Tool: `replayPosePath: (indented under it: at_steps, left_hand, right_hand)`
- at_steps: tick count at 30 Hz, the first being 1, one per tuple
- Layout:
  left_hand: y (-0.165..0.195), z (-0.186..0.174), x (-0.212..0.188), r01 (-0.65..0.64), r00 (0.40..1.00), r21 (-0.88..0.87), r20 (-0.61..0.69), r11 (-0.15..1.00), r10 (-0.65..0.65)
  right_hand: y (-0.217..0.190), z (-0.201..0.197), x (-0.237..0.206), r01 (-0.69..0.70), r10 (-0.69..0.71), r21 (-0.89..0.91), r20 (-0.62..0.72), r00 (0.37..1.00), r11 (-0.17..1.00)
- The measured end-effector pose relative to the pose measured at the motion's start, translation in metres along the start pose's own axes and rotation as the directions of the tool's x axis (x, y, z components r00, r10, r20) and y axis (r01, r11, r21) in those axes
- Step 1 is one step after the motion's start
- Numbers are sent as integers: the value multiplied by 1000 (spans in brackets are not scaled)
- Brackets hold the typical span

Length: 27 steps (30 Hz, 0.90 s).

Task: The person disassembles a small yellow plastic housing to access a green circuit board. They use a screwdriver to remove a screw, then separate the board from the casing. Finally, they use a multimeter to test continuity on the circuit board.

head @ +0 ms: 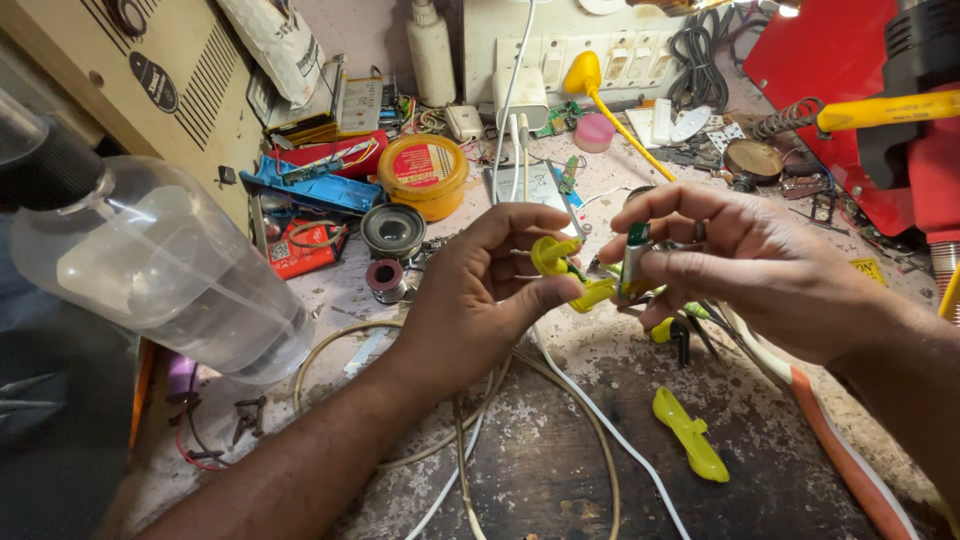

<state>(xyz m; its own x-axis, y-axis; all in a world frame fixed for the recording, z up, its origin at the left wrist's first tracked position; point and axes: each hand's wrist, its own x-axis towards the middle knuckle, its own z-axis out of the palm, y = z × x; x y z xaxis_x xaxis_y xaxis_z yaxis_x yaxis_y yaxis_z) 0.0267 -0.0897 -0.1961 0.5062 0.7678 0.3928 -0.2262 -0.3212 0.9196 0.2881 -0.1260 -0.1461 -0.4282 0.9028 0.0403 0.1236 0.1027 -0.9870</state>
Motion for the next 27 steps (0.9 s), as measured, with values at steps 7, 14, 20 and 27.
replayPosePath:
  at_steps: [7, 14, 20, 27]
  left_hand:
    - [2, -2, -1, -14, 999, -32, 49, 999, 16]
    - [4, -1, -2, 14, 994, -67, 106, 998, -6]
    - [4, -4, -2, 50, 994, -77, 101, 996, -42]
    - [5, -8, 1, 120, 988, -115, 113, 986, -108]
  right_hand:
    - [-1, 3, 2, -57, 23, 347, 102, 995, 936]
    - [7, 13, 2, -177, 187, 246, -20, 982, 953]
    - [7, 10, 1, -188, 200, 195, -42, 979, 963]
    - [3, -4, -1, -110, 111, 248, 11, 994, 963]
